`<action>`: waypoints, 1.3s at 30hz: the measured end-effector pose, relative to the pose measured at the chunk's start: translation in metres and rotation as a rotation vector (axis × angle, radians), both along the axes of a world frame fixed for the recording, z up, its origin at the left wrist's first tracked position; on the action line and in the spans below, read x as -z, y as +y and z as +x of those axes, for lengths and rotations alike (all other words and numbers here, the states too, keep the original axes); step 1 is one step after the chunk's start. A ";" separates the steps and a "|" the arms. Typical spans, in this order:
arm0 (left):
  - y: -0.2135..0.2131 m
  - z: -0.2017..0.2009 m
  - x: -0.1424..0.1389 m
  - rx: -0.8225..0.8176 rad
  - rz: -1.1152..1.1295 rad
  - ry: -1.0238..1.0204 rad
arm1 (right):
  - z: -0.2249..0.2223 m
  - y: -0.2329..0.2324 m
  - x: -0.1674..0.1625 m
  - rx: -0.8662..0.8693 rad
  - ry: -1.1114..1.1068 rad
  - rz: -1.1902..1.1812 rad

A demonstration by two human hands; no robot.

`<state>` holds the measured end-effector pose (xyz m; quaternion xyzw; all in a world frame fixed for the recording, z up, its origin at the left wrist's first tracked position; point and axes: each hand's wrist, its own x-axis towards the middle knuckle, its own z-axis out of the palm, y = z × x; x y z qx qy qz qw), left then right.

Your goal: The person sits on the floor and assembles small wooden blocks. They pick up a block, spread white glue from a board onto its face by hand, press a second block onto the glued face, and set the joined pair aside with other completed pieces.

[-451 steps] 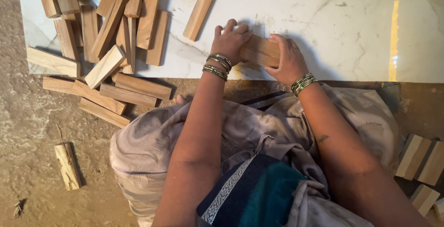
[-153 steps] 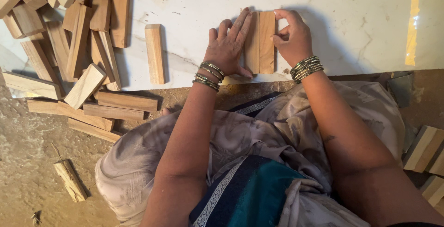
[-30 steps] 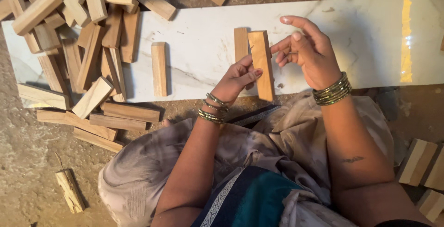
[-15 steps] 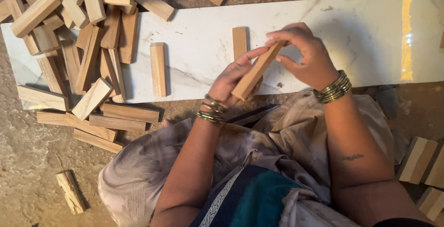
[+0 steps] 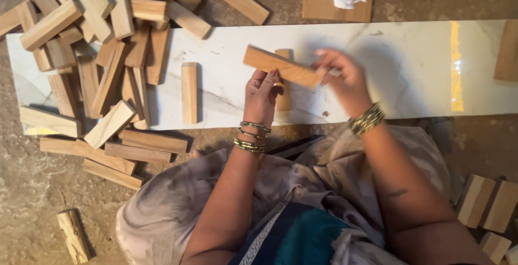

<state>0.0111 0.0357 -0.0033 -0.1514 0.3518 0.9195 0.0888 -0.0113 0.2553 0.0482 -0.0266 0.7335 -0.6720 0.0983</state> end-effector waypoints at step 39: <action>0.009 -0.001 -0.031 0.305 -0.008 -0.211 | -0.160 0.093 0.028 0.202 -0.362 -0.495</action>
